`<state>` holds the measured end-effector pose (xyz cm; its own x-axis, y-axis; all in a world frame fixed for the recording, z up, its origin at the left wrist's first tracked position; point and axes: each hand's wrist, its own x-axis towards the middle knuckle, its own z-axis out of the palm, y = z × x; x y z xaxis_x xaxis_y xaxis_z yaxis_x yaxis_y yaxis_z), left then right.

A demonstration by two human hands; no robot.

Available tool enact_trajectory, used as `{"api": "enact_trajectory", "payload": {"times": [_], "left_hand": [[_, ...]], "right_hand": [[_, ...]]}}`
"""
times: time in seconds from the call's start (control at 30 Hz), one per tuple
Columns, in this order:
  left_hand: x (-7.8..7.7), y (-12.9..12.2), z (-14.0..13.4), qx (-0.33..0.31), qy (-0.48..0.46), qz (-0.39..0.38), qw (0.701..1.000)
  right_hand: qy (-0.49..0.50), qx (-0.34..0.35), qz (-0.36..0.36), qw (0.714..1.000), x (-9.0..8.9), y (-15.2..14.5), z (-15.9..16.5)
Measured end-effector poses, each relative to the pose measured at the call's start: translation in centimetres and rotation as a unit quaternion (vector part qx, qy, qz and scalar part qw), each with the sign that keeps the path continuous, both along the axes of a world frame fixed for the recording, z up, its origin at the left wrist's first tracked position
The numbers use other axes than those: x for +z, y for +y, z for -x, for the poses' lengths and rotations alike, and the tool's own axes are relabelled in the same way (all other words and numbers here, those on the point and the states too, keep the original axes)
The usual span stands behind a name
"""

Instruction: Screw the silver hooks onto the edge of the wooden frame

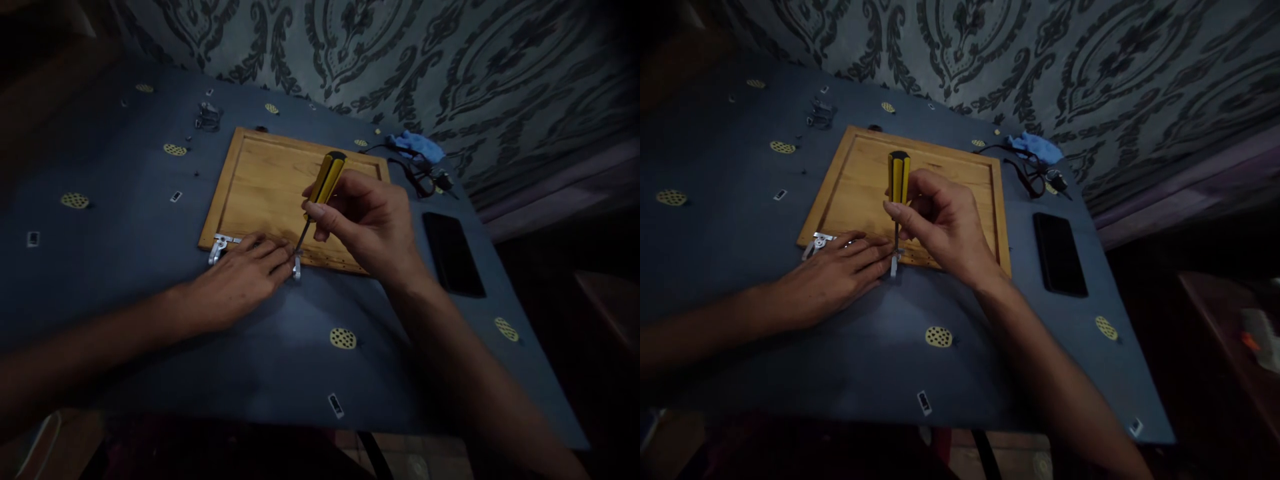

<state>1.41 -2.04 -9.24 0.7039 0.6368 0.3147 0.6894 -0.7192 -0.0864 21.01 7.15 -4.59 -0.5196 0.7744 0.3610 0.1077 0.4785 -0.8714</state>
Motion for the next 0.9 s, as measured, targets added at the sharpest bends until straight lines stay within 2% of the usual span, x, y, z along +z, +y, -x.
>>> {"api": "enact_trajectory", "payload": {"times": [0.57,0.9], "left_hand": [[-0.08,0.07,-0.11,0.006,-0.012,0.007,1.0],[0.13,-0.04,-0.15,0.009,0.001,0.034,0.999]], "right_hand": [[-0.01,-0.004,-0.018,1.0,-0.03,0.46,0.7],[0.012,-0.053,-0.017,0.998,-0.98,0.05,1.01]]}}
